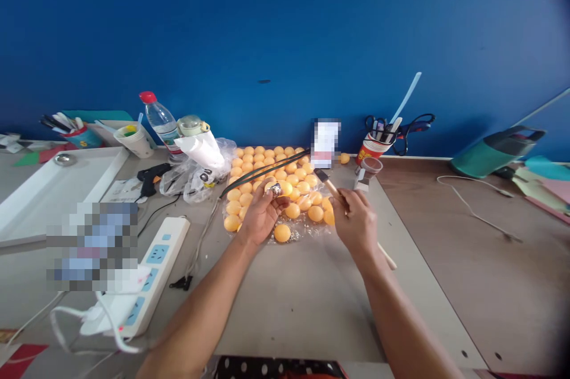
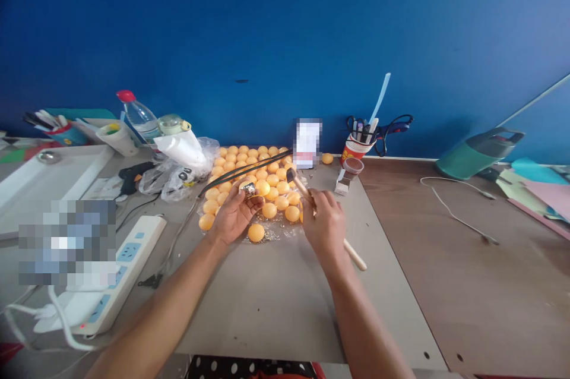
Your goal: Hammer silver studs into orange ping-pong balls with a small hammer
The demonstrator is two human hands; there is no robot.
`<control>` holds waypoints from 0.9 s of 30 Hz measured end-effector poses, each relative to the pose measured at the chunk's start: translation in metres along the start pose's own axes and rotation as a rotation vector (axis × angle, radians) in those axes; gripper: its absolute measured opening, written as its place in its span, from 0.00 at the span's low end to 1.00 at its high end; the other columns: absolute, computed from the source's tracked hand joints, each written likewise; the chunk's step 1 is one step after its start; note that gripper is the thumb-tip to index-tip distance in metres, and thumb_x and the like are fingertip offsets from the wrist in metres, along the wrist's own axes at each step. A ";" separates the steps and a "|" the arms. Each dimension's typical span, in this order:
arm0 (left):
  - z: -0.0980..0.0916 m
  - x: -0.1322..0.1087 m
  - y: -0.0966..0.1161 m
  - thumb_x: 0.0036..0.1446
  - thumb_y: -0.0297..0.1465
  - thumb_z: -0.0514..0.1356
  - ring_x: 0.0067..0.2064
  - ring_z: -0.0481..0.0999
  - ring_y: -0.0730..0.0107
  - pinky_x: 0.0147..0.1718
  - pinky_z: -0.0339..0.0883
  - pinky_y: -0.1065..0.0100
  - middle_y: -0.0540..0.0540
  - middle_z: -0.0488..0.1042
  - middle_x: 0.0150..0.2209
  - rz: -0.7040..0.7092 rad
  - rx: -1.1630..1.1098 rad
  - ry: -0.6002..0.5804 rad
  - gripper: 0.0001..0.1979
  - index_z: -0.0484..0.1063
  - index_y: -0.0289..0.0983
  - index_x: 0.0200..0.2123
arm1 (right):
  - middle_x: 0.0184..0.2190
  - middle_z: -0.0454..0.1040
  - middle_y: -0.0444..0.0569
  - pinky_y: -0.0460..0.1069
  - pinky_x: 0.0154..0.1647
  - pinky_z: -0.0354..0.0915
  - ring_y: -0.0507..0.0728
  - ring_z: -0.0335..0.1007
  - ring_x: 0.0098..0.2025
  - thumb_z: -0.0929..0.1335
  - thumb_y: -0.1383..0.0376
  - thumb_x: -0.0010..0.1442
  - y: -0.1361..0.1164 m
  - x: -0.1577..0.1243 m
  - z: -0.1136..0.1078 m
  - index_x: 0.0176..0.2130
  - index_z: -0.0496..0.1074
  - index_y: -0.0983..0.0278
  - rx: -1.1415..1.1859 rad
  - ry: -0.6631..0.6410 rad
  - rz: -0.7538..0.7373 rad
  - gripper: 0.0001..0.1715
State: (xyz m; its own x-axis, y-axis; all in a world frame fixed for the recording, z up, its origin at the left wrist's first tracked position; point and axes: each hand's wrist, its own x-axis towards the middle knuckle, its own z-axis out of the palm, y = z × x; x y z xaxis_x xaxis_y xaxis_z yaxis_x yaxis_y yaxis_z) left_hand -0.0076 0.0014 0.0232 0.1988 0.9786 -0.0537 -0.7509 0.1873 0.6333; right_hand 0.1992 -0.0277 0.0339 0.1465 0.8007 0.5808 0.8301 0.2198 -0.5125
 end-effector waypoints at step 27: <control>0.004 -0.008 -0.002 0.47 0.29 0.67 0.27 0.68 0.80 0.28 0.60 0.74 0.52 0.70 0.33 -0.088 0.280 -0.024 0.19 0.65 0.40 0.42 | 0.44 0.75 0.59 0.57 0.45 0.60 0.64 0.72 0.43 0.64 0.63 0.58 0.060 0.008 0.022 0.46 0.74 0.65 -0.440 -0.394 0.490 0.18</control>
State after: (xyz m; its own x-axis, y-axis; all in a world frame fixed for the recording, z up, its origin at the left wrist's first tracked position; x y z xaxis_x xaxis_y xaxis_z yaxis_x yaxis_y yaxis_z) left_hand -0.0055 -0.0075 0.0254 0.2732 0.9566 -0.1017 -0.5280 0.2375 0.8153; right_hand 0.2382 0.0044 -0.0064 0.4187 0.9072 0.0421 0.8696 -0.3871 -0.3065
